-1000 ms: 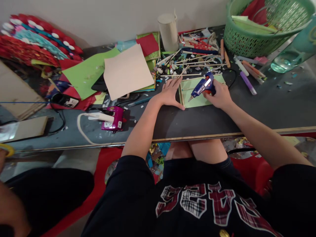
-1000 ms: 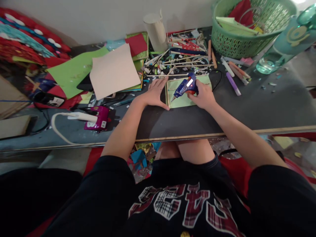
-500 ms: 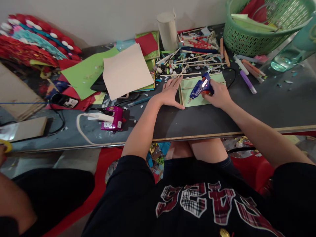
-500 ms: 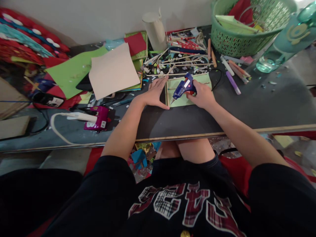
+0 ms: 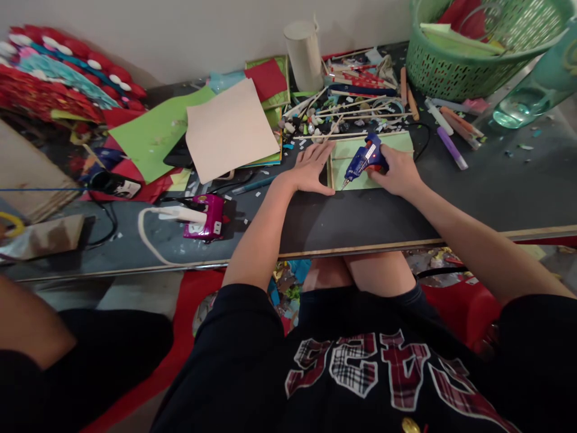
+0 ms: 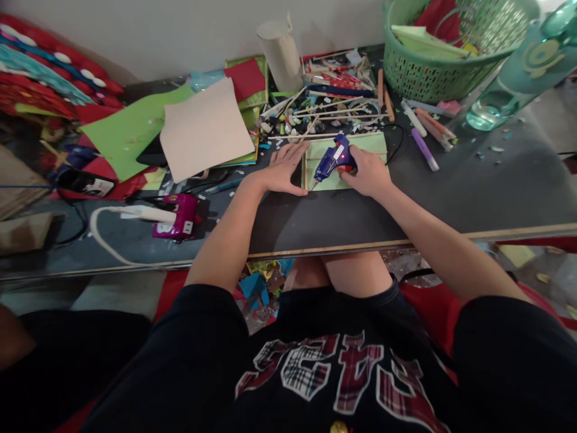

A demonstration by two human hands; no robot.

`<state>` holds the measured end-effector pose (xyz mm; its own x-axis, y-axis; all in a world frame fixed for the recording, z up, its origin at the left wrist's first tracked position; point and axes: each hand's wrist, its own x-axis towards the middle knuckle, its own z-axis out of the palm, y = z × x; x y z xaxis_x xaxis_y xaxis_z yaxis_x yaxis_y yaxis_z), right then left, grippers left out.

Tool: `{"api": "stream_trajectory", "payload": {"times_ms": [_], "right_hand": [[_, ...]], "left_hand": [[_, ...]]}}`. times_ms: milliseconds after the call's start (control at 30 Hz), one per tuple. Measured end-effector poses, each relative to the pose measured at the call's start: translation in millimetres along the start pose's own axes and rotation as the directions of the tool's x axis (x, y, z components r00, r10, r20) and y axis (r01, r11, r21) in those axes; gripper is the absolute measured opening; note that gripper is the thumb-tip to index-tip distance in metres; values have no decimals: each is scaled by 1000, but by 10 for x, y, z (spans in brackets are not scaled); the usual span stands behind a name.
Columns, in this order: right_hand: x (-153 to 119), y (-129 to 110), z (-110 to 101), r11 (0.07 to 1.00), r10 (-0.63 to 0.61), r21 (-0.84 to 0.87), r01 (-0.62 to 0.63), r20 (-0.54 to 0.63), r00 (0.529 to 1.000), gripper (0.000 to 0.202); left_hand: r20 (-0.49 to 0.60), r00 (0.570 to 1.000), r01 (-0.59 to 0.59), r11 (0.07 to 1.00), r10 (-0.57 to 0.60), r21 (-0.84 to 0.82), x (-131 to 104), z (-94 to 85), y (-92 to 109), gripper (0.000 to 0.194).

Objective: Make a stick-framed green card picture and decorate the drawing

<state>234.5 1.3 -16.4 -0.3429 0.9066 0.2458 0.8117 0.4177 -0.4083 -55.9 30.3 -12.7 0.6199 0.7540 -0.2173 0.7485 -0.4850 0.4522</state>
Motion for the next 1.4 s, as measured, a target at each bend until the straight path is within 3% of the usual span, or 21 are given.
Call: {"api": "stream_trajectory", "payload": {"times_ms": [433,533,633,800,1400], "right_hand": [[-6,74,49,999,-28,30,30,-52,998,31],[3,68,36,998,-29,48,33,-78,997,32],[11,58,37,998,-26,60,32,-99,995,29],[6,33,45,997,-10,80,18,-94,996,31],[21,-34,44,998,-39,47,39,0,999,39]], "left_hand": [[-25,997,-67,998,67,3,-24,-20,-93,133],[-42,997,-59,998,58,-30,-41,-59,-127,104],[-144,987,-76,994,65,-72,-13,-40,-168,66],[-346,935,-98,995,80,-34,69,42,-153,46],[-364,927,-100,995,86,-18,100,52,-154,45]]}}
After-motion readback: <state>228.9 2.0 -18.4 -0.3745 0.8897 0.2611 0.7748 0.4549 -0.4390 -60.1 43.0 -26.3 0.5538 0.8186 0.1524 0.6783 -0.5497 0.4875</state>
